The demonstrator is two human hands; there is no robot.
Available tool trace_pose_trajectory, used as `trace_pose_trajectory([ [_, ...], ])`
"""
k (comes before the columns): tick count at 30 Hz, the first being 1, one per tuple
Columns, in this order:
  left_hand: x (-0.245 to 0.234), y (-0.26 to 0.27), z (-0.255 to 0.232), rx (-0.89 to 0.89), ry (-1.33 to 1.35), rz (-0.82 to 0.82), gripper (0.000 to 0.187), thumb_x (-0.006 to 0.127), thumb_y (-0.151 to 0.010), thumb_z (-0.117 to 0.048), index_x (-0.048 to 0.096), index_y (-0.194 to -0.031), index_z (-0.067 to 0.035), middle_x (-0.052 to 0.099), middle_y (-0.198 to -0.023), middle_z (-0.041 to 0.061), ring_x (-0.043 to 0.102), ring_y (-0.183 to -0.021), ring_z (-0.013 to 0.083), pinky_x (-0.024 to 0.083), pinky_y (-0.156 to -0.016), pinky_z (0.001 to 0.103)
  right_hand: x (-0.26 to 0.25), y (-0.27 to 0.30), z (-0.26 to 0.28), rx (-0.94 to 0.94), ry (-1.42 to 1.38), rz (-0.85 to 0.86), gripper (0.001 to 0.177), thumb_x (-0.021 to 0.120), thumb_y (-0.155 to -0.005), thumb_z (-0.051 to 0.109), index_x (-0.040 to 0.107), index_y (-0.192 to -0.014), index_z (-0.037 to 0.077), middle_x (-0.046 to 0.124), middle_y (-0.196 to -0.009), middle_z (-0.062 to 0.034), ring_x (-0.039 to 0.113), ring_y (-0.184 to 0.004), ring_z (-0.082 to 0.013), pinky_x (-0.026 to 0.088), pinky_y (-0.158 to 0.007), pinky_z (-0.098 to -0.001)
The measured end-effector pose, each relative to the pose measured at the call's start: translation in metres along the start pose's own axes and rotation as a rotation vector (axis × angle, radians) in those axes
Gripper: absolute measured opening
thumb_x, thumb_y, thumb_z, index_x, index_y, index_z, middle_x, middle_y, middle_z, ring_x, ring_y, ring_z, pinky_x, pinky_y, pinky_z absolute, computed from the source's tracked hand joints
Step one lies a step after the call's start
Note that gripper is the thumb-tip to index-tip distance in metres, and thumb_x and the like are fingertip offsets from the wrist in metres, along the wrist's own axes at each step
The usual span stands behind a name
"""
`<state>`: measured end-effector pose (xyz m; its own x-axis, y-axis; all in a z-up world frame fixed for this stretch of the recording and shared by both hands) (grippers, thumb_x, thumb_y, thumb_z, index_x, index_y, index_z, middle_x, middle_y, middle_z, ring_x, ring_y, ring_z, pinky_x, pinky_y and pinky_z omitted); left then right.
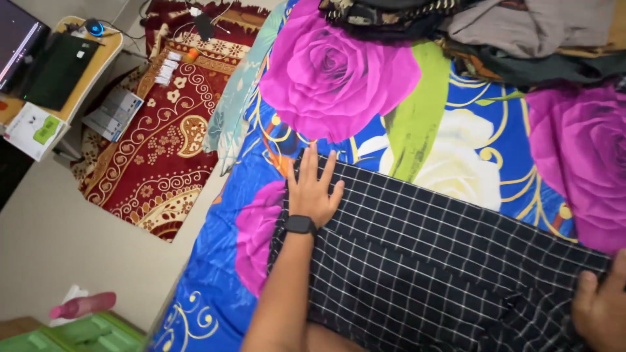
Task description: Fold a black checkered shirt on a bed.
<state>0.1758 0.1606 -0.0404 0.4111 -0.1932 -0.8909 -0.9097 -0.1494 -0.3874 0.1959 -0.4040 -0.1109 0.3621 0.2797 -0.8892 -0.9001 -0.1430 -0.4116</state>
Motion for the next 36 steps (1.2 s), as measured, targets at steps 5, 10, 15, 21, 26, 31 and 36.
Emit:
trace_pose_trajectory([
  [5, 0.000, 0.000, 0.009, -0.015, 0.035, -0.035, 0.070, 0.061, -0.093, -0.042, 0.046, -0.156, -0.017, 0.029, -0.165, 0.025, 0.026, -0.154, 0.0414, 0.015, -0.123, 0.063, 0.093, 0.020, -0.082, 0.052, -0.237, 0.086, 0.039, 0.052, -0.118, 0.014, 0.045, -0.149, -0.007, 0.059, -0.134, -0.0291, 0.061, -0.120, -0.0394, 0.048, -0.108, -0.0445],
  [10, 0.010, 0.001, 0.013, -0.011, 0.047, -0.014, 0.068, 0.061, -0.095, -0.042, 0.045, -0.157, -0.019, 0.028, -0.167, 0.024, 0.026, -0.155, 0.0418, 0.018, -0.124, 0.063, 0.005, -0.086, 0.283, -0.060, 0.199, 0.363, 0.064, 0.065, -0.084, 0.045, 0.060, -0.137, 0.008, 0.049, -0.153, -0.0205, 0.041, -0.141, -0.0459, 0.018, -0.113, -0.0799],
  [15, 0.040, 0.007, 0.025, 0.037, -0.084, -0.068, 0.068, 0.061, -0.097, -0.045, 0.045, -0.158, -0.022, 0.028, -0.167, 0.022, 0.026, -0.155, 0.0426, 0.018, -0.124, 0.063, 0.040, -0.096, 0.469, -0.357, -0.226, 0.277, 0.072, 0.062, -0.088, 0.045, 0.048, -0.149, 0.010, 0.037, -0.158, -0.0196, 0.028, -0.147, -0.0439, 0.009, -0.113, -0.0753],
  [21, 0.026, 0.001, 0.016, 0.017, -0.081, -0.010, 0.069, 0.059, -0.096, -0.045, 0.046, -0.159, -0.022, 0.028, -0.168, 0.023, 0.026, -0.156, 0.0430, 0.018, -0.124, 0.063, 0.057, -0.089, 0.438, -0.420, -0.289, 0.372, 0.070, 0.053, -0.099, 0.045, 0.039, -0.155, 0.007, 0.030, -0.164, -0.0205, 0.025, -0.152, -0.0389, 0.013, -0.122, -0.0624],
  [26, 0.016, 0.001, 0.008, 0.009, -0.025, 0.000, 0.069, 0.058, -0.094, -0.045, 0.046, -0.158, -0.020, 0.030, -0.167, 0.024, 0.026, -0.155, 0.0445, 0.019, -0.123, 0.064, 0.018, -0.071, 0.314, -0.378, -0.147, 0.415, 0.072, 0.047, -0.099, 0.054, 0.038, -0.157, 0.014, 0.026, -0.164, -0.0206, 0.020, -0.152, -0.0400, 0.012, -0.120, -0.0607],
  [31, 0.013, 0.002, 0.006, 0.018, -0.053, -0.014, 0.067, 0.057, -0.097, -0.045, 0.047, -0.158, -0.019, 0.030, -0.166, 0.025, 0.027, -0.154, 0.0454, 0.018, -0.122, 0.064, -0.018, -0.033, 0.126, -0.121, 0.067, 0.398, 0.085, 0.044, -0.091, 0.063, 0.028, -0.159, 0.016, 0.019, -0.167, -0.0201, 0.014, -0.154, -0.0383, 0.007, -0.116, -0.0703],
  [36, 0.015, 0.003, 0.006, 0.026, -0.048, -0.020, 0.067, 0.056, -0.098, -0.047, 0.048, -0.158, -0.019, 0.030, -0.167, 0.024, 0.027, -0.154, 0.0454, 0.018, -0.123, 0.065, -0.026, -0.023, 0.060, 0.050, 0.059, 0.387, 0.085, 0.046, -0.093, 0.059, 0.025, -0.161, 0.011, 0.017, -0.167, -0.0248, 0.012, -0.154, -0.0414, 0.008, -0.114, -0.0756],
])
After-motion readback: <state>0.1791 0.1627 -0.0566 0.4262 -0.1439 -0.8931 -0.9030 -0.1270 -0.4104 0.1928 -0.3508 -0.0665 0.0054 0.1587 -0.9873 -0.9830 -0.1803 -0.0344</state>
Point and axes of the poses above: each hand's wrist, its own y-axis away from the middle knuckle, its own x-axis out of the palm, z = x × y, the point moved 9 cm from there along -y, towards the middle knuckle
